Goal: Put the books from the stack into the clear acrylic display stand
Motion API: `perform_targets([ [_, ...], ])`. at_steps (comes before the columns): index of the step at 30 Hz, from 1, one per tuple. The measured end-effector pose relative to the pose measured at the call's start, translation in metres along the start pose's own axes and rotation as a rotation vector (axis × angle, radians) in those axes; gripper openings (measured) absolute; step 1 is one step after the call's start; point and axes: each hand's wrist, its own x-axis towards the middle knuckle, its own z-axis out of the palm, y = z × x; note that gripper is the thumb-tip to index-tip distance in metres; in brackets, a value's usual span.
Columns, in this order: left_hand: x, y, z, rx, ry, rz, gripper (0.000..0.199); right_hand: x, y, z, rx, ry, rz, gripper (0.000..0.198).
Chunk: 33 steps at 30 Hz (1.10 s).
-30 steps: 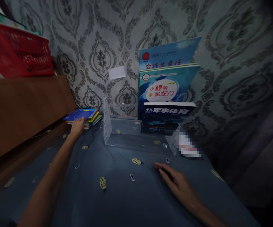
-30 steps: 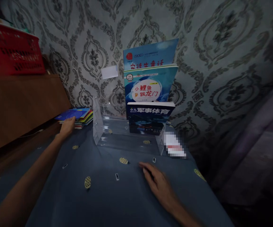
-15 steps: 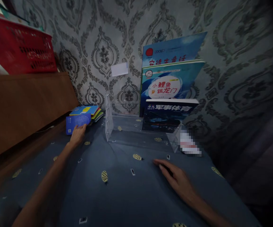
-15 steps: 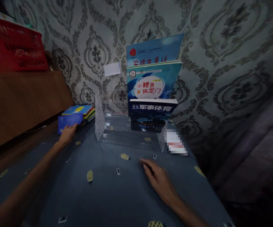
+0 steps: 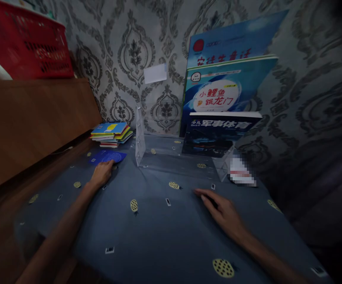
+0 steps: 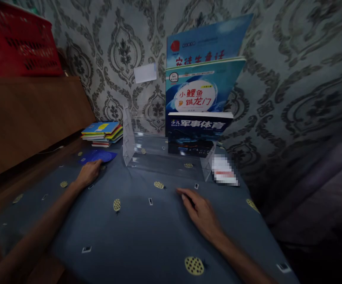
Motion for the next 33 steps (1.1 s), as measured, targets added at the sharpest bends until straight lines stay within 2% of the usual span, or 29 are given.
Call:
perform_targets([
  [4,-0.014,0.0,-0.005,-0.088,0.001,0.016,0.031,0.0,-0.002,-0.002,-0.006,-0.029,-0.01,0.036],
  [7,-0.014,-0.005,-0.007,-0.158,0.019,-0.017,0.045,0.0,-0.004,-0.002,-0.003,-0.022,-0.009,0.037],
  [9,-0.005,-0.013,-0.007,-0.173,0.047,-0.091,0.052,0.0,-0.004,-0.001,-0.01,-0.01,-0.009,0.037],
  [13,0.029,-0.037,0.0,-0.128,0.101,-0.324,0.048,0.0,-0.004,-0.002,-0.017,-0.018,-0.004,0.036],
  [16,0.053,-0.054,0.01,-0.113,0.077,-0.477,0.053,0.0,-0.006,-0.004,-0.012,-0.031,-0.001,0.036],
  [19,0.066,-0.063,0.022,-0.116,0.041,-0.558,0.06,0.0,-0.008,-0.005,-0.012,-0.03,-0.002,0.036],
  [25,0.069,-0.065,0.035,-0.1,0.05,-0.58,0.073,0.0,-0.011,-0.004,-0.013,-0.021,-0.01,0.034],
  [33,0.057,-0.062,0.03,-0.133,0.018,-0.511,0.073,-0.002,-0.013,-0.004,-0.003,-0.037,-0.011,0.036],
])
